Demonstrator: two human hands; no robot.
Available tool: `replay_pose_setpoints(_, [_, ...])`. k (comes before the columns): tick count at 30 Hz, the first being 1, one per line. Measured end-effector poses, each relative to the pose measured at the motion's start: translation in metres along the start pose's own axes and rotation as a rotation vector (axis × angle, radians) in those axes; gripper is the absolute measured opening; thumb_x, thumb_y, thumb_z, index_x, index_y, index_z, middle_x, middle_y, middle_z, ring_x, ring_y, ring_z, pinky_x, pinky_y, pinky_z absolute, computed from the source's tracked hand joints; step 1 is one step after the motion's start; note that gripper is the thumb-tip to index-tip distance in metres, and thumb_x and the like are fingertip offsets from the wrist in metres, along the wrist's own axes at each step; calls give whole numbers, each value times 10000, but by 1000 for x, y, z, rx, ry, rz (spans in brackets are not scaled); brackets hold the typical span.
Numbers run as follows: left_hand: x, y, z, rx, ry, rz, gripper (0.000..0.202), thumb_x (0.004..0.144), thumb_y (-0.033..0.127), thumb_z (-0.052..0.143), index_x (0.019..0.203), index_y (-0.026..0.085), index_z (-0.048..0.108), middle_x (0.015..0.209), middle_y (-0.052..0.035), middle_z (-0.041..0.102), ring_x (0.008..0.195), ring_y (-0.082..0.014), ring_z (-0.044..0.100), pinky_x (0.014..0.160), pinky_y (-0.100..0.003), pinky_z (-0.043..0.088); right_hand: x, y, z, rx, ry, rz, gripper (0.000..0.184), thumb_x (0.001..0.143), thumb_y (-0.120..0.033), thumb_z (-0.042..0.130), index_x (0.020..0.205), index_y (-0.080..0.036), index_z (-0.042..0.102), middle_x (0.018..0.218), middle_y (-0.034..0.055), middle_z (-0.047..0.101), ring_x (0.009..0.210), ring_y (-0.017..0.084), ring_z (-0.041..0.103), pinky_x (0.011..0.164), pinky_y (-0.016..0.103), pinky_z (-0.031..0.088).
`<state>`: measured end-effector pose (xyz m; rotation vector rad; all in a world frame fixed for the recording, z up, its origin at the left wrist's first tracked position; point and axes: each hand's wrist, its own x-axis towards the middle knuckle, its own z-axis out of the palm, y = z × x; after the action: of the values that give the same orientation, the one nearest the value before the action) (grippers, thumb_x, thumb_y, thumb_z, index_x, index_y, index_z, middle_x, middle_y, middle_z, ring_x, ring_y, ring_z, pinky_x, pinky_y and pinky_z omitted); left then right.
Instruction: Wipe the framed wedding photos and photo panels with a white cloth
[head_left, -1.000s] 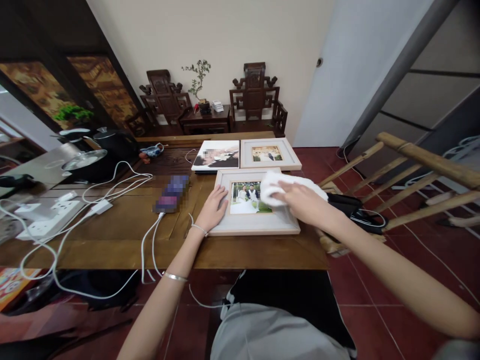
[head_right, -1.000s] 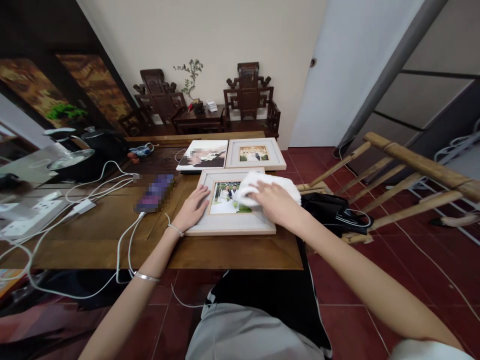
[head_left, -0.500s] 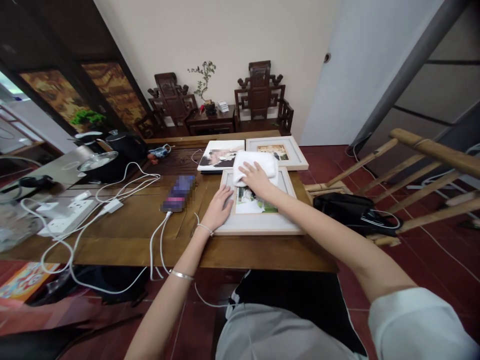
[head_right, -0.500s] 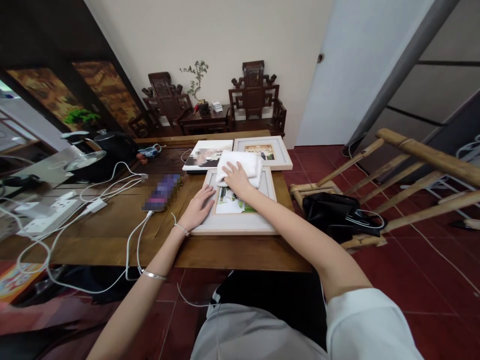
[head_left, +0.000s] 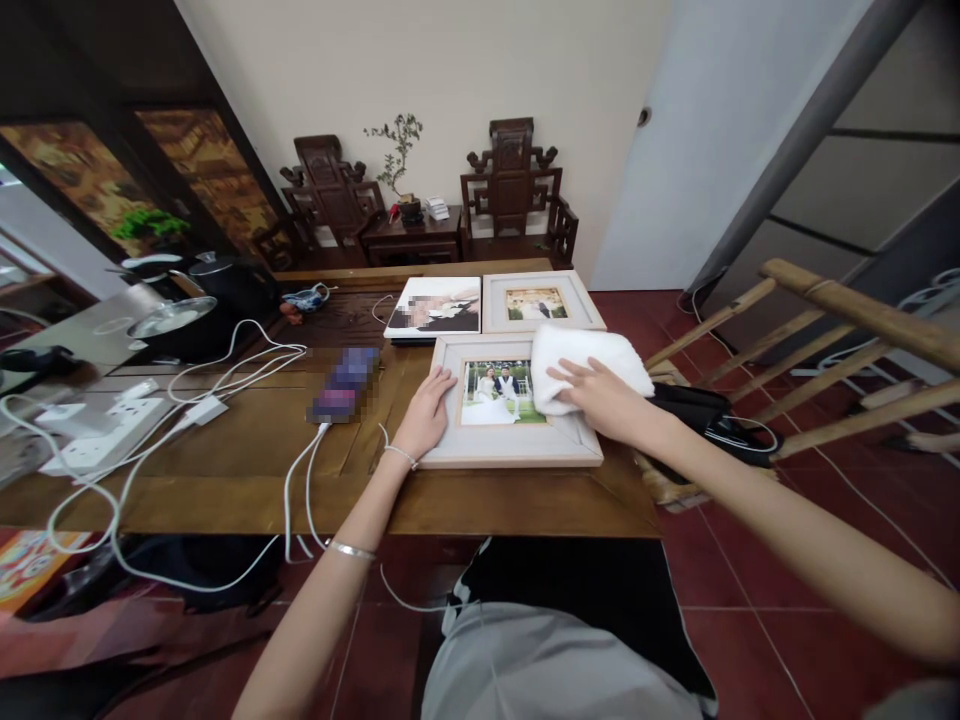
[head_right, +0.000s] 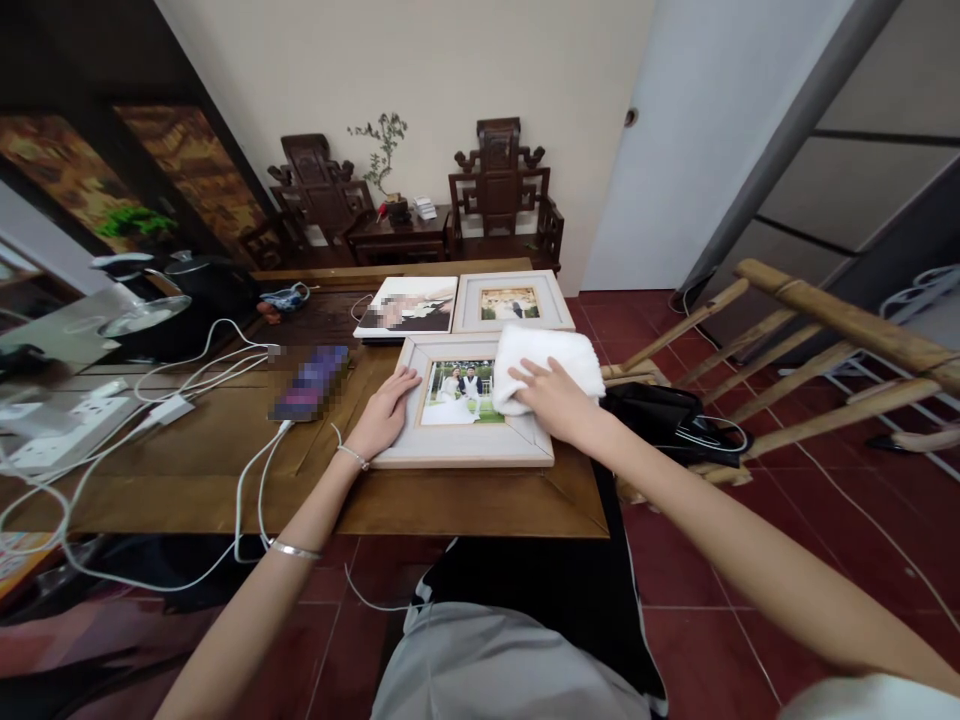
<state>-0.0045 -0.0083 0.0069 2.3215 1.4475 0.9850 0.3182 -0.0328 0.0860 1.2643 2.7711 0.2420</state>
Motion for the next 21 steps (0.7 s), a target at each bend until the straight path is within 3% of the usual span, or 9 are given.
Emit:
replay_pose_setpoints(3, [0, 0, 0, 9, 0, 4, 451, 906, 140, 389, 1291, 173, 623, 1433, -105, 577, 1443, -259, 404, 1219, -531, 303, -32, -17, -6, 130, -52, -74, 647, 647, 60, 469, 1180, -201, 728, 1533, 120, 448, 1460, 316, 335, 1122, 599, 324])
replay_pose_setpoints(6, [0, 0, 0, 22, 1, 8, 449, 911, 137, 383, 1289, 167, 623, 1439, -109, 571, 1442, -259, 404, 1221, -525, 303, -44, -24, -10, 205, -57, -89, 669, 633, 56, 447, 1173, -217, 732, 1523, 91, 468, 1462, 294, 334, 1136, 579, 322])
replay_pose_setpoints(9, [0, 0, 0, 33, 0, 11, 448, 919, 133, 369, 1288, 156, 621, 1438, -114, 571, 1444, -253, 402, 1222, -513, 307, -32, -16, -8, 199, -38, -39, 669, 619, 61, 448, 1164, -204, 732, 1526, 91, 465, 1462, 295, 335, 1135, 565, 331])
replay_pose_setpoints(16, [-1, 2, -3, 31, -16, 4, 440, 913, 114, 372, 1266, 153, 633, 1434, -111, 575, 1444, -248, 403, 1220, -503, 313, 33, 24, 4, 109, 29, 49, 665, 652, 93, 395, 1138, -213, 731, 1491, 62, 518, 1443, 273, 375, 1081, 524, 389])
replay_pose_setpoints(21, [-1, 2, -4, 35, -11, 5, 456, 904, 97, 371, 1279, 149, 624, 1429, -111, 579, 1443, -241, 404, 1227, -483, 306, 32, 19, 8, 40, 24, 50, 664, 674, 104, 391, 1221, -123, 691, 1535, 146, 444, 1458, 321, 335, 1100, 566, 345])
